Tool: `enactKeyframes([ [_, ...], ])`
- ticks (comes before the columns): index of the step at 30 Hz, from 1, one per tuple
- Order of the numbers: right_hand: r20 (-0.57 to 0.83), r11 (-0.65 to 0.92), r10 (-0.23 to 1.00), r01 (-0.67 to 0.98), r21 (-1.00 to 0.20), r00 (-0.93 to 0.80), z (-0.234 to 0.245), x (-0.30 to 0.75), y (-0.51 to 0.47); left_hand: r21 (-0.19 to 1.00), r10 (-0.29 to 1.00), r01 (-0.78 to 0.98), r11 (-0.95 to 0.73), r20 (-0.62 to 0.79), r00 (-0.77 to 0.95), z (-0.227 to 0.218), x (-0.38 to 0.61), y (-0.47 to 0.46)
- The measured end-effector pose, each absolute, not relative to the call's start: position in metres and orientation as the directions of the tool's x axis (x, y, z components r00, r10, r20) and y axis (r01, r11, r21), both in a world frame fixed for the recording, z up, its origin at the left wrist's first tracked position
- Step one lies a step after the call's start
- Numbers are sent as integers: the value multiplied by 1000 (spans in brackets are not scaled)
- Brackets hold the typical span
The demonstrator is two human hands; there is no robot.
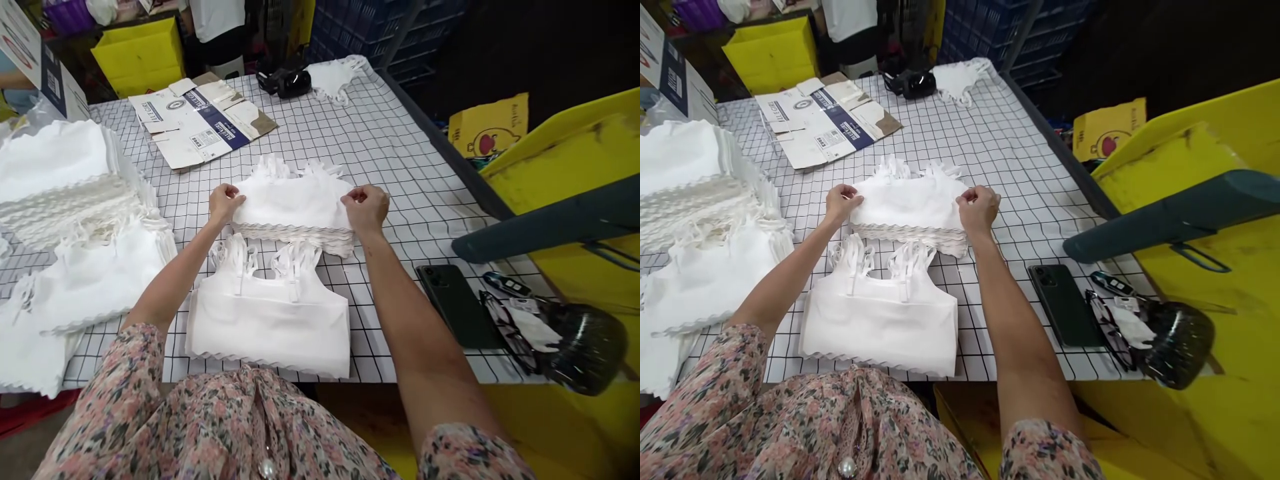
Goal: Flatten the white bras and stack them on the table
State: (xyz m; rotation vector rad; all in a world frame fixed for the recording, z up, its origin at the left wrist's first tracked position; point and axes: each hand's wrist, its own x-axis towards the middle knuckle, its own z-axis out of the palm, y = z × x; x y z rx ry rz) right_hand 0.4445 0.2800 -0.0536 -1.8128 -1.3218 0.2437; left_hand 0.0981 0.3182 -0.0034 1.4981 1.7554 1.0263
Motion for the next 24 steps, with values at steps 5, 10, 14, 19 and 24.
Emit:
enactKeyframes([
  [5,198,-221,803,590,-777,562,-46,444,277,847,977,529,48,72,-203,-7,91,322],
  [10,49,-307,833,534,-788,551,-39,442,280,844,982,533,56,50,-182,-4,96,323],
  [14,94,-265,851,577,-773,516,-40,439,284,799,964,599,-62,204,-172,2,100,321],
  [19,131,-300,824,619,-726,551,-44,442,282,856,950,489,-169,274,-150,12,106,318],
  [24,362,24,906,829,-558,218,-33,404,255,976,985,195,100,-69,-159,25,132,319],
])
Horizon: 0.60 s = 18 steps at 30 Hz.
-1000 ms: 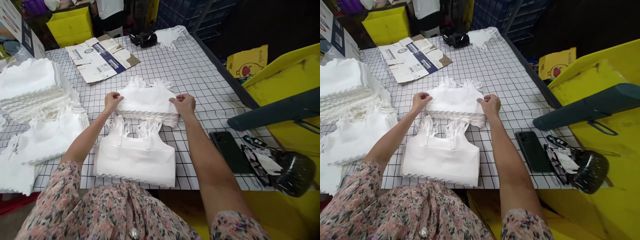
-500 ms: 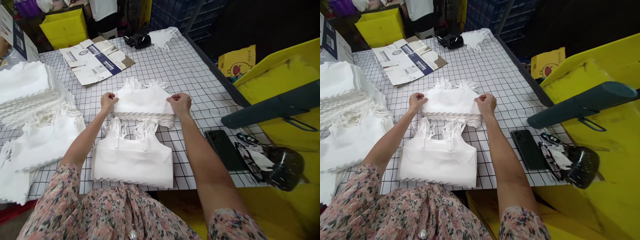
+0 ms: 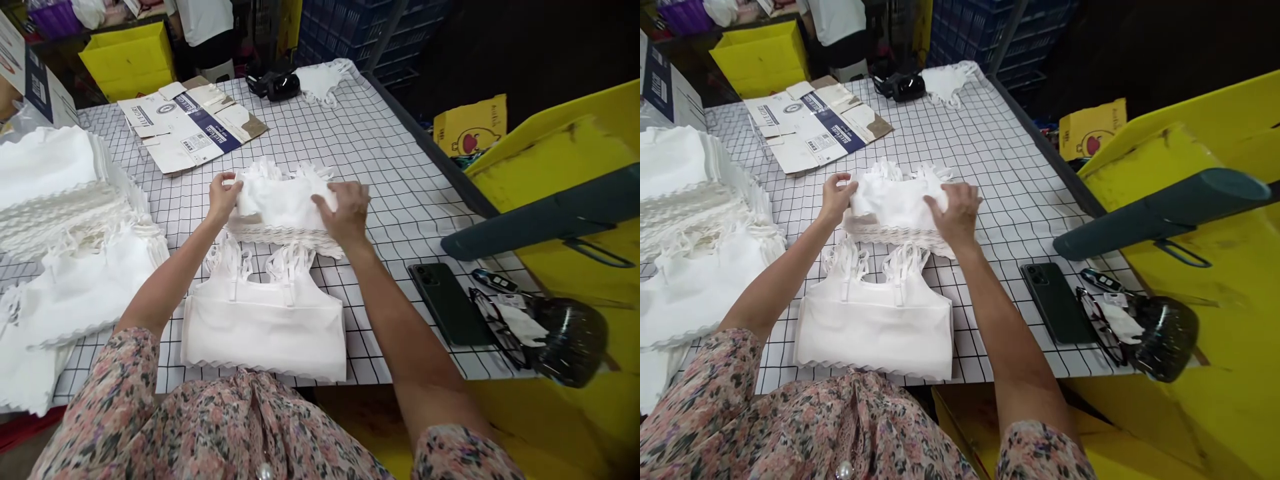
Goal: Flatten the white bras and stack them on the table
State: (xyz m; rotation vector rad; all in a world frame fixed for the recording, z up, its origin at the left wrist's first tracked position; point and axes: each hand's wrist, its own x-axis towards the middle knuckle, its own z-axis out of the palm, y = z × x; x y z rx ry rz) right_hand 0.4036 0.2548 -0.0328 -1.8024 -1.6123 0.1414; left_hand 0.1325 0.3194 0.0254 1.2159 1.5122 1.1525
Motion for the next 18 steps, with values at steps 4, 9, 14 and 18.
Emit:
enactKeyframes([
  [4,373,283,920,860,-425,-118,-18,354,242,995,992,17,102,-101,-69,42,155,318],
  [9,309,72,938,780,-621,159,-1,376,252,997,997,-83,9,-15,-74,73,139,319],
  [14,368,134,902,664,-736,225,38,428,244,983,993,-184,-11,-10,-116,106,109,313],
  [18,400,211,895,602,-770,199,91,436,217,987,992,-156,36,-54,-115,141,104,289],
])
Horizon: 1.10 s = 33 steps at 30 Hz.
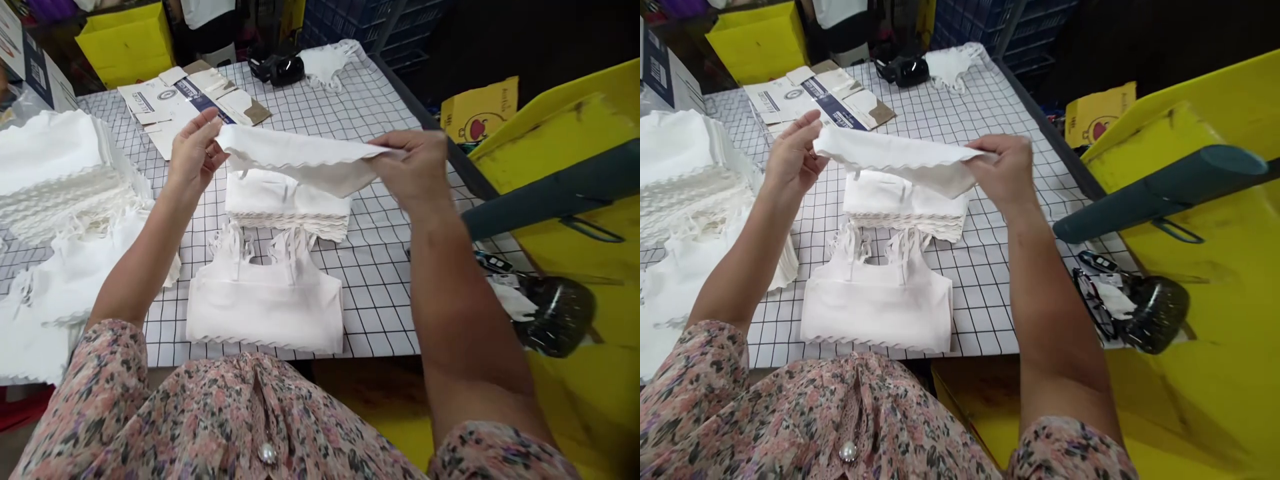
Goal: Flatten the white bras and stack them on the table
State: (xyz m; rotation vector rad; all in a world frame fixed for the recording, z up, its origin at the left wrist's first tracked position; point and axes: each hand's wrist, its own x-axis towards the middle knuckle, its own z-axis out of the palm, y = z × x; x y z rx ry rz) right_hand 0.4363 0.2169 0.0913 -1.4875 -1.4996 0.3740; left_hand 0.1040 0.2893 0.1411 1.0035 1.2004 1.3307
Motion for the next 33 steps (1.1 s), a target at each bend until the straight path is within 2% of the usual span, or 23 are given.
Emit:
enactKeyframes([
  [3,471,254,856,622,-741,212,120,432,176,995,992,-95,43,-53,-114,157,91,251],
  [7,521,371,853,662,-651,34,111,416,89,997,995,28,70,-67,-73,132,48,164],
  [10,536,507,836,535,-676,-114,69,400,27,954,962,122,272,-270,-34,86,18,93],
  [13,384,420,902,598,-683,-196,23,390,-7,906,911,102,411,-413,1,45,9,49],
  [16,295,348,934,686,-638,-200,-2,391,-19,913,922,133,385,-386,-21,29,13,40],
  [19,339,360,922,744,-564,-189,-9,400,-28,926,945,195,322,-327,-7,29,14,43],
  [23,338,411,901,788,-459,-273,-15,408,-46,906,938,279,319,-343,43,25,4,41],
  [24,311,412,903,799,-438,-296,-16,407,-51,897,948,336,287,-317,37,23,2,39],
  [26,242,396,916,825,-404,-320,-15,399,-58,852,986,505,139,-168,11,18,4,33],
  [29,159,372,928,846,-382,-336,-11,375,-61,686,988,711,-156,105,116,11,23,23],
  [31,114,380,924,843,-382,-365,-13,357,-54,615,945,723,-314,132,299,4,41,19],
  [33,79,383,921,843,-379,-382,-22,347,-44,596,892,694,-404,86,445,-6,54,18],
])
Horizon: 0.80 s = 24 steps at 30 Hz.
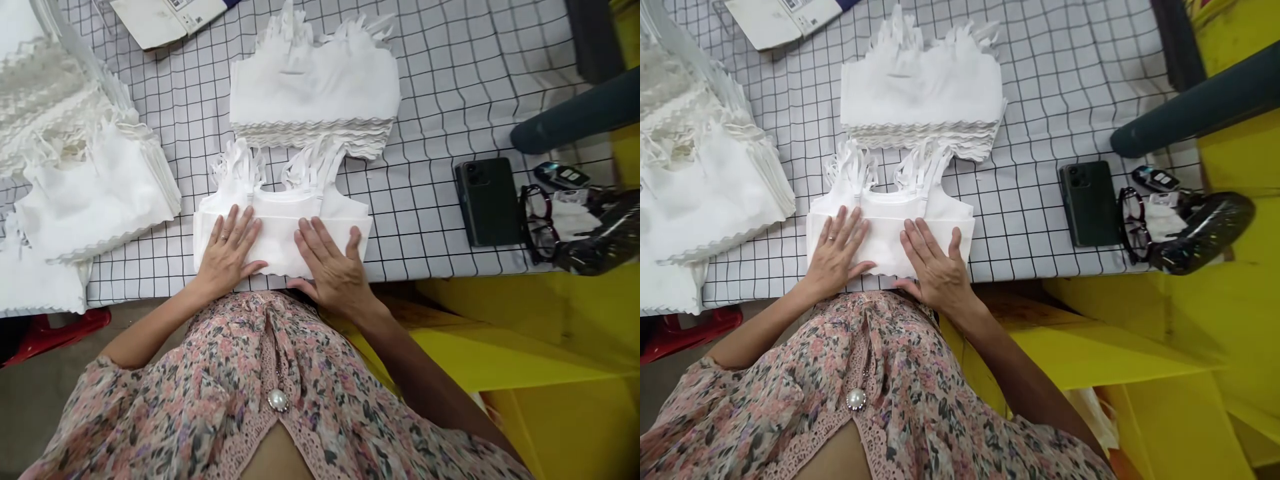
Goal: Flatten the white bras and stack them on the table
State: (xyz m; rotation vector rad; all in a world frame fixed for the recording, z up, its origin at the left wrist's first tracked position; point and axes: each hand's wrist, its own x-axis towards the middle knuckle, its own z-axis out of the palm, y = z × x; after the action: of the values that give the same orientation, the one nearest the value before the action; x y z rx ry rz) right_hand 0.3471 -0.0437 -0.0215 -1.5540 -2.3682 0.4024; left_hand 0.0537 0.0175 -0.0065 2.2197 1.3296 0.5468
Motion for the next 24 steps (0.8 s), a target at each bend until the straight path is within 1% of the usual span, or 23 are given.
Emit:
enactKeyframes([
  [2,67,362,929,857,-366,-364,-33,350,-34,589,873,690,-420,55,484,-17,57,19],
  [6,91,326,945,882,-341,-314,-48,380,-24,583,898,712,-393,78,432,-25,42,23],
  [9,186,328,943,862,-386,-276,-47,402,-5,610,913,694,-383,135,386,-17,31,40],
  [10,241,308,945,855,-416,-223,-45,409,9,629,921,682,-373,164,353,-11,29,52],
  [12,344,236,937,839,-491,-62,-39,422,50,685,937,641,-346,222,269,3,29,86],
  [14,383,136,917,813,-567,114,-32,435,104,758,952,575,-307,248,180,18,37,132],
  [16,329,10,907,770,-638,261,-25,445,164,836,970,493,-240,221,98,28,51,183],
  [18,212,-143,894,701,-699,394,-21,449,216,897,988,416,-149,156,17,31,67,228],
  [20,100,-269,867,628,-730,488,-21,446,255,928,994,366,-61,92,-66,28,80,263],
  [22,38,-326,847,575,-750,530,-24,441,277,937,992,348,2,41,-116,21,88,285],
  [24,77,-288,845,573,-767,529,-31,437,284,935,991,353,41,7,-135,14,92,297],
])
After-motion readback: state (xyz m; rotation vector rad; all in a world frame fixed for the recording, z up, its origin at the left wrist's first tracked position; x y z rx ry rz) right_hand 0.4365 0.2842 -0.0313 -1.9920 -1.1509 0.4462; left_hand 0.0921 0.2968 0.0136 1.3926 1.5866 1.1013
